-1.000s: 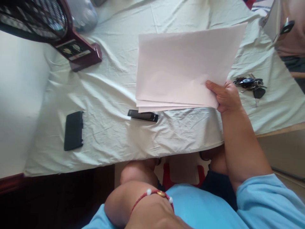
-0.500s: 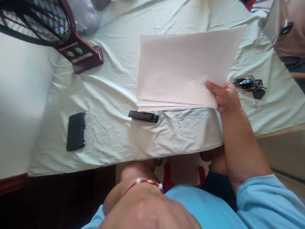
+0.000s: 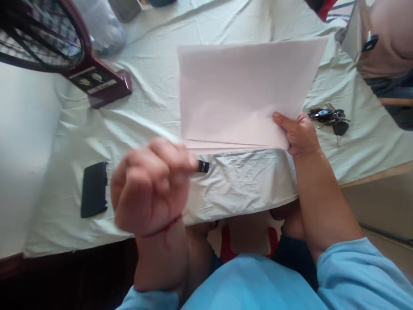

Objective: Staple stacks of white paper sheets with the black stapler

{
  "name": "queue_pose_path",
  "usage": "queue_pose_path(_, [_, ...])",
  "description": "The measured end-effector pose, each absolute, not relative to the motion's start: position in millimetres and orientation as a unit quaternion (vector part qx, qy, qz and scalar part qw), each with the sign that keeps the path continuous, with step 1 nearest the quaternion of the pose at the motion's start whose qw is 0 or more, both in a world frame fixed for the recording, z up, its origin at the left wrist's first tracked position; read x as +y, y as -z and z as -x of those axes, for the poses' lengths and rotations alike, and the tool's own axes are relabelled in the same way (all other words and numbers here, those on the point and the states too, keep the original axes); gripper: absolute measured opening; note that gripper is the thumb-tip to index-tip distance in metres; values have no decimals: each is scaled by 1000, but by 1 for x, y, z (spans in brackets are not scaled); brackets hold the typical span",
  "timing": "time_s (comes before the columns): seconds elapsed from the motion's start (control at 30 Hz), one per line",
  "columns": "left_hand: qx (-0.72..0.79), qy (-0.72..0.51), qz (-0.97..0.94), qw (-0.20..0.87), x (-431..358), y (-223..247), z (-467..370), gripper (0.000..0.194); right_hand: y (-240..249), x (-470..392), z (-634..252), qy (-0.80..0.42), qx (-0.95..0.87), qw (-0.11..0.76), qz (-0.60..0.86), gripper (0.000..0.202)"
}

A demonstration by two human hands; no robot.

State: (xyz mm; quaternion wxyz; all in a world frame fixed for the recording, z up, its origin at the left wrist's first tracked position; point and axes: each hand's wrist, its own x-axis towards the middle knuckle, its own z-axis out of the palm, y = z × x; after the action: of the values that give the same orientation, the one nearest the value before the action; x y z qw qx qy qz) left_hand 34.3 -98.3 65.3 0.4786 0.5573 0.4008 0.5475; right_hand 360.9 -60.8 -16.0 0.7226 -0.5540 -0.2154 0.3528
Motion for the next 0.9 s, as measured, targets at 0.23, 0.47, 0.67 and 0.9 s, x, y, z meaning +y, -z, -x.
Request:
queue_pose_path(0.23, [567, -580, -444, 381, 26, 1, -5, 58, 18, -53, -360, -331, -209, 750, 533, 59])
queue_pose_path(0.47, [527, -482, -516, 474, 20, 6, -20, 54, 17, -51, -357, -320, -205, 758, 530, 64])
queue_pose_path(0.67, [535, -518, -491, 452, 24, 9, -23, 56, 13, -55, -356, -330, -215, 753, 528, 59])
queue_pose_path(0.9, [502, -555, -464, 474, 23, 8, -25, 69, 13, -58, -356, -351, -205, 740, 536, 63])
